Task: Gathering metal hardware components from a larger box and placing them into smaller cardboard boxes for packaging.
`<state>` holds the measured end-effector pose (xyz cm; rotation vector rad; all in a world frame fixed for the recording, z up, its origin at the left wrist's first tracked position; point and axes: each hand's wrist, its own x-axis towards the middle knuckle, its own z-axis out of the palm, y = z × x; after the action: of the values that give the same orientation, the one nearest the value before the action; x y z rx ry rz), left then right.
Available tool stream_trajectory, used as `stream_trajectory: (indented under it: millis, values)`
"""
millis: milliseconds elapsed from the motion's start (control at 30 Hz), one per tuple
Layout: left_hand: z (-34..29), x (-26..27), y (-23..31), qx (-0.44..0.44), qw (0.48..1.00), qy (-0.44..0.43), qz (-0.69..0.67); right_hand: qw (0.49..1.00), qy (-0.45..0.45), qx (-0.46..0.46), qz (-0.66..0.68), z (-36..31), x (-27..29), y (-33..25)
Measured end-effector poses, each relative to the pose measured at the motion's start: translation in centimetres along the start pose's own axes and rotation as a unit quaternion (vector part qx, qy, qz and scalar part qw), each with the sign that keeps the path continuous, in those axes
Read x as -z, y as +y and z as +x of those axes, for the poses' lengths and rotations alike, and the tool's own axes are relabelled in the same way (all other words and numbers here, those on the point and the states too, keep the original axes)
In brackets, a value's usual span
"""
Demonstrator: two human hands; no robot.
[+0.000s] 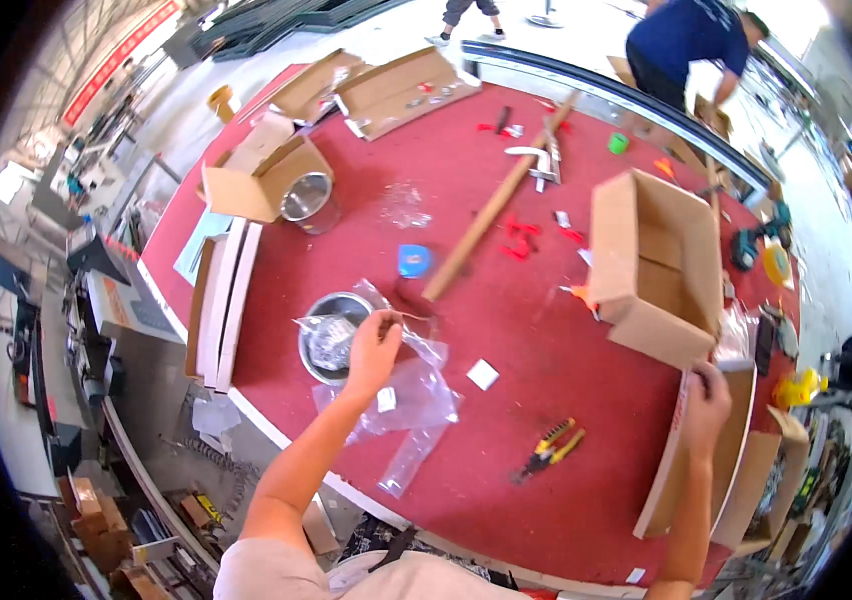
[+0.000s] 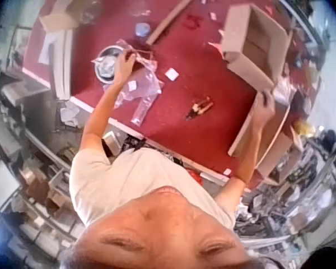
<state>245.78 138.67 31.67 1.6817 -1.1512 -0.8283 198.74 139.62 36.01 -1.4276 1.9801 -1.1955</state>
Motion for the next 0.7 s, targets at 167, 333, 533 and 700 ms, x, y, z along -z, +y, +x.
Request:
stream_trajectory:
  millis: [167, 333, 533, 700]
  values:
    - [6.6, 10.5, -1.5, -0.02, 0.999, 0.02, -0.032, 0.94, -0.278, 0.193, 0.036, 1.3, -22.3, -14.0]
    - [14.3, 14.6, -5.7, -0.042, 0.996, -0.079, 0.024, 0.897, -0.335, 0.287, -0.029, 4.3, -40.6, -20.3]
    - [21.7, 13.7, -10.9, -0.128, 0.957, -0.25, 0.071, 0.858, -0.275, 0.325, -0.287, 5.4, -52.2, -17.6]
    - [24.0, 10.6, -15.6, -0.258, 0.936, -0.069, 0.228, 0.828, -0.321, 0.362, -0.284, 6.8, -54.5, -17.0]
